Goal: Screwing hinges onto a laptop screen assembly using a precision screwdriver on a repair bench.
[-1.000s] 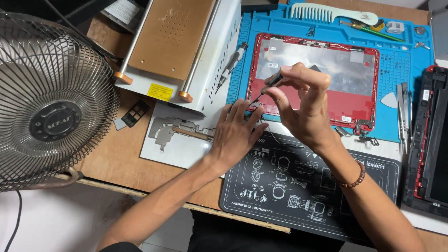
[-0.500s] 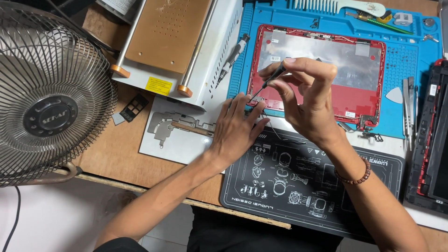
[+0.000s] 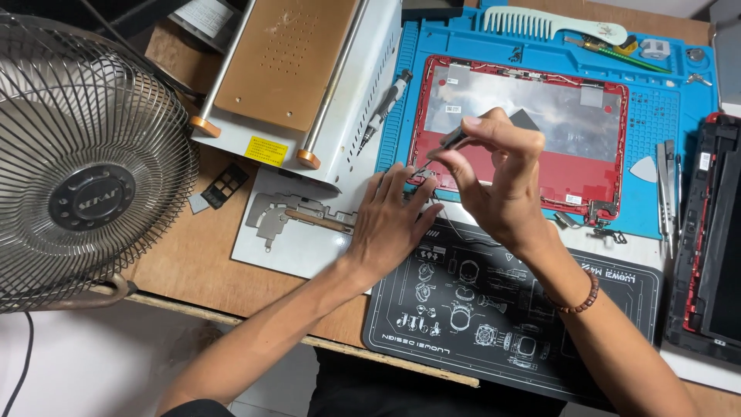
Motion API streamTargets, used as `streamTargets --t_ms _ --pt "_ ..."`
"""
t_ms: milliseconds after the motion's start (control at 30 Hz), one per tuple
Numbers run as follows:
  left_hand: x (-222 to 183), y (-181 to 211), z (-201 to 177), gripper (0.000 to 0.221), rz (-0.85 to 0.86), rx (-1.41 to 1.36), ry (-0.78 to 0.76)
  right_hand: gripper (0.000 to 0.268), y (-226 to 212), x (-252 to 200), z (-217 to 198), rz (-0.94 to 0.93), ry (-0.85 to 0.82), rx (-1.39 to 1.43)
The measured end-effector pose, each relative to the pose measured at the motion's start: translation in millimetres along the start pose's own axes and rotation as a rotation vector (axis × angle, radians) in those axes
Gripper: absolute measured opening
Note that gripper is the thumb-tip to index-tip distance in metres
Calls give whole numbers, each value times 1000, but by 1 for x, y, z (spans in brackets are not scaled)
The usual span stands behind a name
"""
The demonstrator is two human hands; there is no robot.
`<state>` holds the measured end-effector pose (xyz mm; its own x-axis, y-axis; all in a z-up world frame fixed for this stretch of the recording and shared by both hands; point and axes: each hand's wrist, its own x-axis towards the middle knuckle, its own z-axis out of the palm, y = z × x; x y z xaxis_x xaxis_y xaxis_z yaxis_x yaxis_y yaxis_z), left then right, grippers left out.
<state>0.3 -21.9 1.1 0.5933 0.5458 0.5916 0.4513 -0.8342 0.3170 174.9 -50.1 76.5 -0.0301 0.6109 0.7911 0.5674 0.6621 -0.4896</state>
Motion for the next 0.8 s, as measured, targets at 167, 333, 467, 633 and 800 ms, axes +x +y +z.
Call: streamTargets --t_ms 167,333,467,633,800 --pt "1 0 0 31 21 34 9 40 -29 19 8 20 20 23" --pt "1 -1 -1 31 26 12 14 40 -22 15 6 58 48 128" --pt "1 0 -1 31 10 23 -17 38 -27 19 8 41 60 63" --pt "2 1 -4 31 6 15 -30 44 -21 15 5 35 74 35" --pt "-3 -5 5 34 24 44 -29 32 -33 22 10 97 77 129"
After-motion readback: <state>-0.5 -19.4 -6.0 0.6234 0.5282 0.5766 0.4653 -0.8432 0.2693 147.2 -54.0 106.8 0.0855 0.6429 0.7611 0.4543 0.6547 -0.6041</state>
